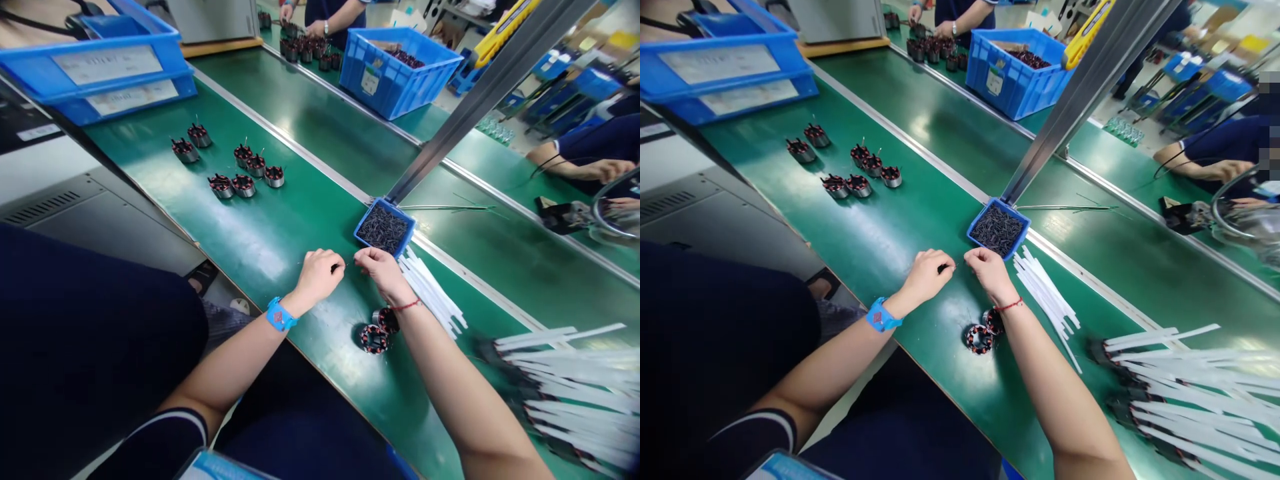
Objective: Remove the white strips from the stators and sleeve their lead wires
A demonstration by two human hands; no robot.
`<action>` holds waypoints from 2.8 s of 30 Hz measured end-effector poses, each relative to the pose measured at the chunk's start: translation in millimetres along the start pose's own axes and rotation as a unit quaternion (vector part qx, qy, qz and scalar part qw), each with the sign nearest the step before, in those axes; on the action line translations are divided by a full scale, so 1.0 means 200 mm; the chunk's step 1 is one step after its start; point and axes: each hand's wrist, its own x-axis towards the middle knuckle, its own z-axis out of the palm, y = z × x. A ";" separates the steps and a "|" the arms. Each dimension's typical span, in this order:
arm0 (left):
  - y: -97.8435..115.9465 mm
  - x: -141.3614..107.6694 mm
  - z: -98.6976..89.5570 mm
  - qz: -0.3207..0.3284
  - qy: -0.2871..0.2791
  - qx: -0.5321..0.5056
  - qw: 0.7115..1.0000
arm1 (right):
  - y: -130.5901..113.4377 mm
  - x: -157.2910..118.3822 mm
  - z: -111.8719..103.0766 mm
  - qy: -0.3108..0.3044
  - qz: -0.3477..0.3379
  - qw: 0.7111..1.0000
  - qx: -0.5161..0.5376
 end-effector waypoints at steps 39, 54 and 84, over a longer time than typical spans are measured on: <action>0.00 0.01 0.01 -0.001 0.012 -0.001 1.000 | 0.03 -0.01 0.00 -0.012 -0.044 0.999 -0.001; 0.00 0.01 0.01 -0.001 0.011 -0.001 1.000 | 0.03 -0.01 0.00 -0.017 -0.049 0.999 0.008; -0.01 0.01 0.01 -0.009 0.012 0.002 1.000 | 0.03 -0.04 -0.01 -0.050 -0.123 0.966 -0.221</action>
